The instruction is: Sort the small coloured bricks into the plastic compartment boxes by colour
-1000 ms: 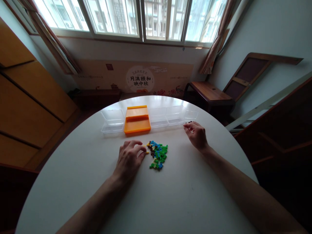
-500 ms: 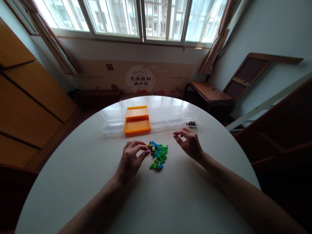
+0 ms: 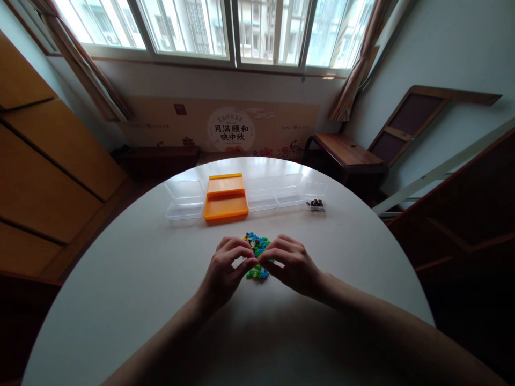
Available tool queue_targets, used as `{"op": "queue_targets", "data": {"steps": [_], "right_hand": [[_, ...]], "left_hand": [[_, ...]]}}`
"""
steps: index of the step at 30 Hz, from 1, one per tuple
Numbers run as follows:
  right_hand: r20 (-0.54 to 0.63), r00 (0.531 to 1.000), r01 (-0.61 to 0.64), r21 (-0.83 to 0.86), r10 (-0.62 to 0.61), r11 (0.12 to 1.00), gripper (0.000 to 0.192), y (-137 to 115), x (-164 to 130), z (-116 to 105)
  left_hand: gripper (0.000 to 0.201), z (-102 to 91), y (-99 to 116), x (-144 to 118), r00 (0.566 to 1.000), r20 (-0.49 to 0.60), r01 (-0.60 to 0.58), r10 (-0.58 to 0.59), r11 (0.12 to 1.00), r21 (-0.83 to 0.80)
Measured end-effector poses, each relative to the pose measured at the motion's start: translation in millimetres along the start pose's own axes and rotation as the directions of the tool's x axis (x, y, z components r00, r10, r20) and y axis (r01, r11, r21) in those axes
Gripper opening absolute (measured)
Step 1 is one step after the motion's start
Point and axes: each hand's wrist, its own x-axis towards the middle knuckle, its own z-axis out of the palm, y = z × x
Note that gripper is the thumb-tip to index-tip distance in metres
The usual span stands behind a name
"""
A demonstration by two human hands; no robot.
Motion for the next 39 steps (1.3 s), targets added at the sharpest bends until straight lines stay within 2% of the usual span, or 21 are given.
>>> {"op": "queue_targets", "data": {"steps": [7,12,15,19,23,26,27,29,31,33,36,39], "right_hand": [[-0.031,0.998,-0.053,-0.013,0.052,0.999,0.009,6,-1,0],[-0.093,0.988,-0.132,-0.062,0.125,0.989,0.010,25,-2,-7],[-0.184,0.953,-0.262,-0.104,0.241,0.959,0.010,47,-3,-18],[-0.353,0.838,-0.482,-0.122,0.416,0.868,0.012,82,-8,-37],[-0.511,0.652,-0.655,-0.008,0.560,0.755,0.020,118,-17,-55],[-0.558,0.495,-0.739,0.133,0.666,0.661,0.026,139,-23,-64],[-0.562,0.457,-0.753,0.169,0.690,0.636,0.027,144,-25,-66],[-0.568,0.411,-0.772,0.199,0.713,0.604,0.030,150,-27,-70],[-0.582,0.400,-0.784,0.183,0.708,0.593,0.031,151,-28,-72],[-0.589,0.411,-0.783,0.162,0.695,0.601,0.031,148,-27,-73],[-0.572,0.452,-0.764,0.148,0.684,0.628,0.031,144,-26,-70],[-0.552,0.501,-0.748,0.113,0.667,0.654,0.031,139,-25,-66]], "left_hand": [[0.047,-2.3,2,0,0.997,-0.020,0.070,-0.071,0.996,-0.062],[0.040,-4.8,0,-1,0.996,-0.044,0.071,-0.072,0.997,-0.035],[0.039,-5.7,-2,-2,0.997,-0.038,0.060,-0.060,0.998,-0.020],[0.039,-7.7,-3,-3,0.999,-0.026,0.046,-0.046,0.999,-0.002],[0.037,-8.3,-2,-4,0.999,-0.029,0.035,-0.034,0.999,0.029],[0.031,-7.3,-1,-4,0.999,-0.037,0.032,-0.030,0.998,0.058],[0.028,-6.9,-1,-4,0.999,-0.041,0.035,-0.032,0.997,0.072],[0.024,-6.5,-2,-3,0.998,-0.054,0.047,-0.042,0.993,0.105],[0.021,-6.6,-4,-3,0.996,-0.065,0.069,-0.061,0.988,0.139],[0.019,-7.1,-7,-2,0.993,-0.083,0.097,-0.084,0.980,0.174],[0.019,-8.1,-12,-3,0.987,-0.111,0.136,-0.112,0.960,0.246],[0.019,-8.5,-15,-4,0.987,-0.088,0.155,-0.133,0.928,0.338]]}}
